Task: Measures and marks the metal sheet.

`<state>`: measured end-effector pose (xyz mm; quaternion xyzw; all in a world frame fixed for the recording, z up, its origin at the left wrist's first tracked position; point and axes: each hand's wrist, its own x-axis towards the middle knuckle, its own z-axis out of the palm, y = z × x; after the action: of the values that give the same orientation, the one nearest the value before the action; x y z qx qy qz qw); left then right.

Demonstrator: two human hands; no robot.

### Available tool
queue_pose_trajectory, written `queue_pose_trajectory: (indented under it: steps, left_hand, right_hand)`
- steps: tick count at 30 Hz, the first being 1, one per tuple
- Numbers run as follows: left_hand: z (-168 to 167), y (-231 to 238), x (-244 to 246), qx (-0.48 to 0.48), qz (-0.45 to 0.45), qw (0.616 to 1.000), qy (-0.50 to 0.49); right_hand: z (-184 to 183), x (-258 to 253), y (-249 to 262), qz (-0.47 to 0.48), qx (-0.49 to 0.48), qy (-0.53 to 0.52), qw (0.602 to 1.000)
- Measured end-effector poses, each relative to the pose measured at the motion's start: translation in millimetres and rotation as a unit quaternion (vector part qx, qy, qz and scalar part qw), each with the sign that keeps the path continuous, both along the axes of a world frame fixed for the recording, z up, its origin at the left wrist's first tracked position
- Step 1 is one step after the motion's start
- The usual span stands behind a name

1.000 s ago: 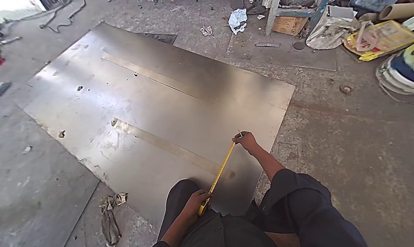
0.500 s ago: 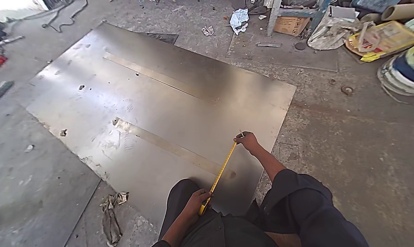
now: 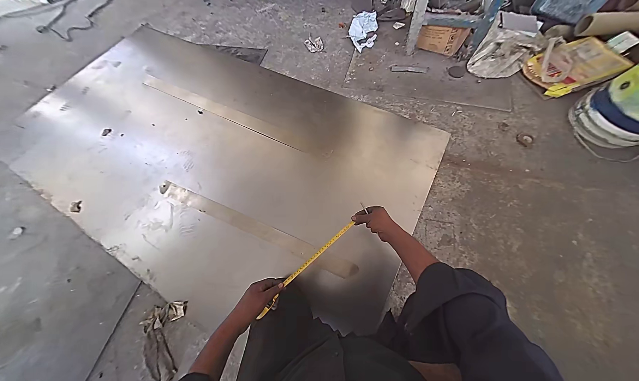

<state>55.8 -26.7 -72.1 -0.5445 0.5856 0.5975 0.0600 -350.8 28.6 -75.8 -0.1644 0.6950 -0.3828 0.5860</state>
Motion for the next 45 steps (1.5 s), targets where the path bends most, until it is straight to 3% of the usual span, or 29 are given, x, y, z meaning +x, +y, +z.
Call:
queue_pose_trajectory:
  steps: [5,11,16,21,23,26,29,33,36,39,45]
  left_hand:
    - [13.7,-78.7,7.8,-0.037,-0.12,0.991,-0.038]
    - [53.5,-192.6,-54.3,-0.123,-0.293,0.943,-0.096]
    - [110.5,-279.1,-62.5,-0.157,-0.354,0.913,-0.128]
    - [166.8,-381.6,-46.9,-0.204,-0.377,0.899,-0.088]
    - [194.0,-408.0,-64.3,-0.258,-0.409,0.872,-0.069]
    - [218.0,-438.3,-111.2,-0.313,-0.465,0.824,-0.085]
    - [187.7,-456.9,-173.2,-0.353,-0.485,0.796,-0.082]
    - [97.3,-462.0,-273.3,-0.379,-0.514,0.762,-0.104]
    - [34.3,-468.6,-340.5,-0.369,-0.482,0.788,-0.106]
    - [-16.6,-476.9,-400.4,-0.346,-0.451,0.816,-0.106]
    - [-98.8,-493.8,-497.5,-0.307,-0.47,0.819,-0.125]
  right_hand:
    - [12.8,-2.5,-2.7,0.017,0.009,0.01,1.0]
    - [39.2,-46.5,-2.0,0.069,0.059,0.089,0.992]
    - [77.2,-88.6,17.9,-0.021,0.083,0.137,0.987]
    - [154.0,-98.5,34.1,-0.108,0.078,0.197,0.971]
    - [187.1,-85.0,32.9,-0.142,0.083,0.225,0.96]
    - [200.1,-73.6,31.6,-0.202,0.076,0.232,0.948]
    - [160.2,-96.7,29.2,-0.261,0.083,0.215,0.937]
    - [56.6,-159.0,13.7,-0.315,0.15,0.216,0.912]
    - [-35.5,-224.4,4.0,-0.315,0.185,0.225,0.903]
    - [-100.8,-282.3,-13.0,-0.33,0.193,0.239,0.893]
    - [-181.1,-374.7,-28.4,-0.293,0.218,0.28,0.888]
